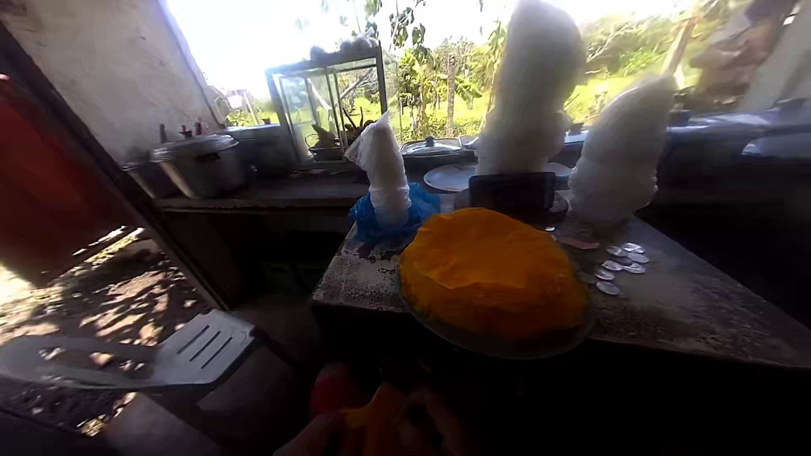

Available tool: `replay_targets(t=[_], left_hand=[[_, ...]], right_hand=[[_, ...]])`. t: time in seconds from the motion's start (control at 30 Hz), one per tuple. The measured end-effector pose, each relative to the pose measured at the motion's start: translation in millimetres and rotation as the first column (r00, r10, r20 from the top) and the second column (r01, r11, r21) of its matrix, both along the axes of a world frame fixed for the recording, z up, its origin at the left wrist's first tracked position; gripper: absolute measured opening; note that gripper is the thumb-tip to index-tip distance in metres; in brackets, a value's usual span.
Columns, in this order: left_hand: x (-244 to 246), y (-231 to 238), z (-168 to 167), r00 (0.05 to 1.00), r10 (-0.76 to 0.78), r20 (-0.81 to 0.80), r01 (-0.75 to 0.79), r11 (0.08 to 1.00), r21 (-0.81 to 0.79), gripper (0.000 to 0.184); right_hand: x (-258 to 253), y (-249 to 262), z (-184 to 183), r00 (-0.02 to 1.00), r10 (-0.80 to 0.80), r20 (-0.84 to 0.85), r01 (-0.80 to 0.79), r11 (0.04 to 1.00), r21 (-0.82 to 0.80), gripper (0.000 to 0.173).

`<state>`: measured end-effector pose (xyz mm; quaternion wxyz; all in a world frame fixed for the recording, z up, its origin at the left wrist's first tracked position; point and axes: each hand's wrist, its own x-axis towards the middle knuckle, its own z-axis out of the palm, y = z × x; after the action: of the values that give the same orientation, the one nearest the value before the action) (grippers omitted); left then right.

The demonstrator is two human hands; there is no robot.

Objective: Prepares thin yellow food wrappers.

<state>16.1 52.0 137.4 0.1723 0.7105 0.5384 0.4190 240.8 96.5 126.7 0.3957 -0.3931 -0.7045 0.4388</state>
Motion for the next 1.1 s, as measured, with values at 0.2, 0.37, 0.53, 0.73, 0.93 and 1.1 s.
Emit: replay_targets(t=[0.2,0.37,0.53,0.73,0.93,1.1], left_hand=[[14.6,-0.3,5.6,0.992,-0.054,0.114,0.059,0.997,-0.042,0.013],[6.7,-0.4,2.7,0.995,-0.091,0.037,0.094,0.992,-0.089,0.016],[4.5,-0.6,0.8,0.995,-0.098,0.002,0.097,0.989,-0.116,0.017],[14.0,-1.8,6.8,0.978,0.022,-0.206,-0.04,0.996,-0.082,0.011],[9.8,-6.9,-2.1,0.986,0.12,-0.113,-0.129,0.988,-0.083,0.01],[5.7,-8.4,-11.0,0.982,0.133,0.137,-0.118,0.987,-0.112,0.009]], right_hand=[[-10.3,5.1,-6.2,0.992,0.084,-0.09,-0.099,0.981,-0.169,0.039],[-9.7,8.4,-20.3,1.0,-0.016,0.026,0.012,0.987,0.158,0.025],[-12.9,7.6,-21.9,0.977,-0.112,0.183,0.032,0.919,0.394,0.025],[-13.2,4.8,-23.7,0.974,-0.173,0.148,0.071,0.849,0.523,0.022],[-11.0,8.1,-28.2,0.964,-0.263,0.039,0.233,0.907,0.352,0.019],[-7.3,18.1,-32.0,0.989,-0.121,-0.09,0.139,0.96,0.243,0.019]])
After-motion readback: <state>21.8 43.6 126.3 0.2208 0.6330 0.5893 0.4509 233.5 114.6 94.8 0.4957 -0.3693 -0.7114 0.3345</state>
